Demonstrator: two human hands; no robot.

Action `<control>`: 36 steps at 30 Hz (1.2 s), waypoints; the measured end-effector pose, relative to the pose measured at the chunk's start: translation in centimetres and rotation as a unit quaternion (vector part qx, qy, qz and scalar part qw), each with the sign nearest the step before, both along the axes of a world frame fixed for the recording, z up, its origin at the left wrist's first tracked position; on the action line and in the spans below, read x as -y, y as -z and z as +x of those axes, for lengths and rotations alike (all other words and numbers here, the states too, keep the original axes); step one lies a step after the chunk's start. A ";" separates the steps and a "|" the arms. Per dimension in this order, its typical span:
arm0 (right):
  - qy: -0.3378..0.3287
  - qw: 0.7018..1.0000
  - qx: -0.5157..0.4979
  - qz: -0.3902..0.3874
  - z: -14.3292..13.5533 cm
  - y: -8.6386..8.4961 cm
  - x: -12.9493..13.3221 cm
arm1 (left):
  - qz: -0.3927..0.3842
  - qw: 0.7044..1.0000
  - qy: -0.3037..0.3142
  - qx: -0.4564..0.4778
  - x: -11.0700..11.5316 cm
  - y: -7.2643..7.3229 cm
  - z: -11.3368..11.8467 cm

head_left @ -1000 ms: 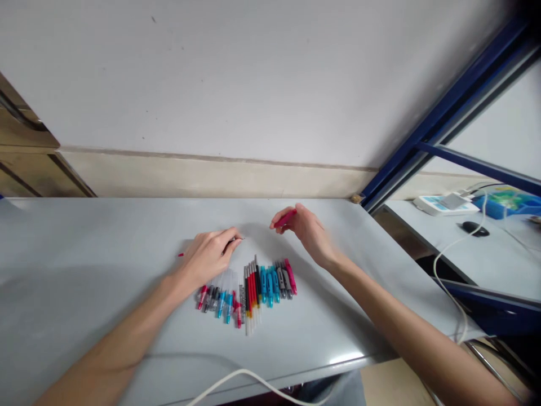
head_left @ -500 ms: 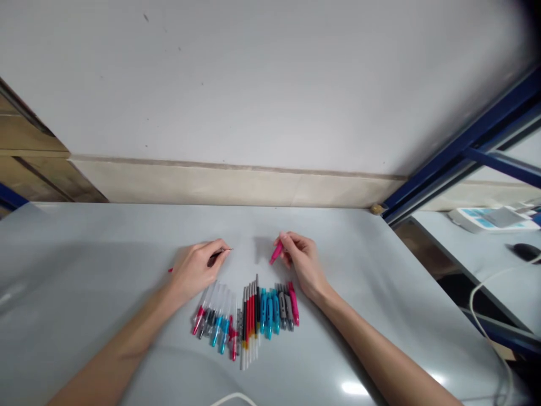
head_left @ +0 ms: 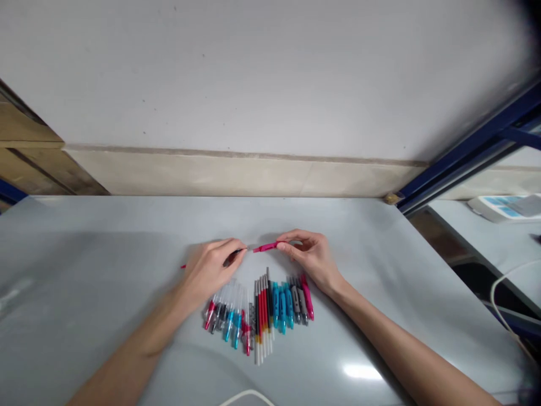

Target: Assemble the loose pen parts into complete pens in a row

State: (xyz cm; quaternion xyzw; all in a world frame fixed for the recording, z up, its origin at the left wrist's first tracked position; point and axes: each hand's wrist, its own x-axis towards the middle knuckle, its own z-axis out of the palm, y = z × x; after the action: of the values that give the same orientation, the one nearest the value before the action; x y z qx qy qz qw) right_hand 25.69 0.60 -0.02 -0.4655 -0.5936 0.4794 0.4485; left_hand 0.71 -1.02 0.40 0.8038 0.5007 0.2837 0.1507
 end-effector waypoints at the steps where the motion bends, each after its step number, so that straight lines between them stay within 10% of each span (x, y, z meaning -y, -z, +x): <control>1: 0.001 1.000 0.007 0.002 0.0 -0.1 0.0 | 0.003 1.000 0.002 -0.004 0.1 -0.1 0.1; 36: 0.038 0.998 0.032 0.030 -0.3 0.2 -0.2 | 0.025 0.997 0.053 0.048 0.1 -0.1 0.7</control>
State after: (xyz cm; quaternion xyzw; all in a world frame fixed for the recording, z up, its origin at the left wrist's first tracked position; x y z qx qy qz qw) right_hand 25.35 0.82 -0.24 -0.4885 -0.6039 0.4289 0.4612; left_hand 1.43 -1.16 0.52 0.8184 0.4423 0.3257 0.1689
